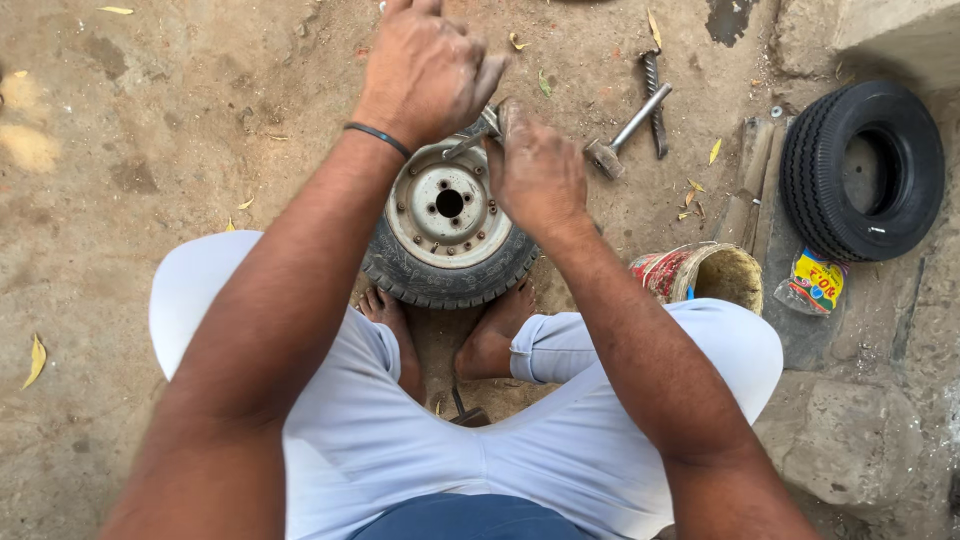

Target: The person uses a metal tire lever to pry the bead of a small tire off the rim. They repeatedly insert the lever between the tire and rim, lever the bead over the rim edge, and reposition the tool around the circumference.

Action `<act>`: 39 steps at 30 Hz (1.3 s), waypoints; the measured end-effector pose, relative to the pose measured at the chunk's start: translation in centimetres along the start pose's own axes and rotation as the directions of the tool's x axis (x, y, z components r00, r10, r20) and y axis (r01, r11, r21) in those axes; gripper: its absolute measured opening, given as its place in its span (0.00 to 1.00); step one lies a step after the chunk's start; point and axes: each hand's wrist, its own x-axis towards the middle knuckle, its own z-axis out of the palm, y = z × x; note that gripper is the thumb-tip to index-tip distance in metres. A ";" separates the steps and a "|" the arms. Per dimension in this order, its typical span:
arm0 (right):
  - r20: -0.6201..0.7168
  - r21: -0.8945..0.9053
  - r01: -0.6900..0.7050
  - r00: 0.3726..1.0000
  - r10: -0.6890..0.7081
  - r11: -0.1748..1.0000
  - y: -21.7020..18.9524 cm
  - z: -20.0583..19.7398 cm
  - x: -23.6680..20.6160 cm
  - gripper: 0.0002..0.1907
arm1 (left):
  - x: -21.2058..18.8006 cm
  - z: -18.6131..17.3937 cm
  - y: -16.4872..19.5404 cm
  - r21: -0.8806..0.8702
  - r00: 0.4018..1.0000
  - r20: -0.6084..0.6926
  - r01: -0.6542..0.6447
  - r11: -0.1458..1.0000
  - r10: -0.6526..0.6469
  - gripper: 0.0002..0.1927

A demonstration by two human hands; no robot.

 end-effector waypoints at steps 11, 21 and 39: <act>-0.356 -0.235 0.013 0.929 -0.099 0.972 7.6 -1.3 4.4 0.14 | -3.4 -1.1 6.3 -0.329 0.826 0.553 0.335 0.883 -0.107 0.09; 0.084 0.634 -0.274 0.954 0.288 0.723 6.7 -6.3 1.1 0.26 | -2.2 -2.6 6.2 -0.406 0.741 0.671 0.340 0.849 0.024 0.09; -0.019 0.376 0.283 0.954 -0.298 0.882 2.7 -7.7 -0.4 0.19 | -0.1 1.9 2.1 -0.354 0.998 0.050 -0.019 0.935 0.039 0.24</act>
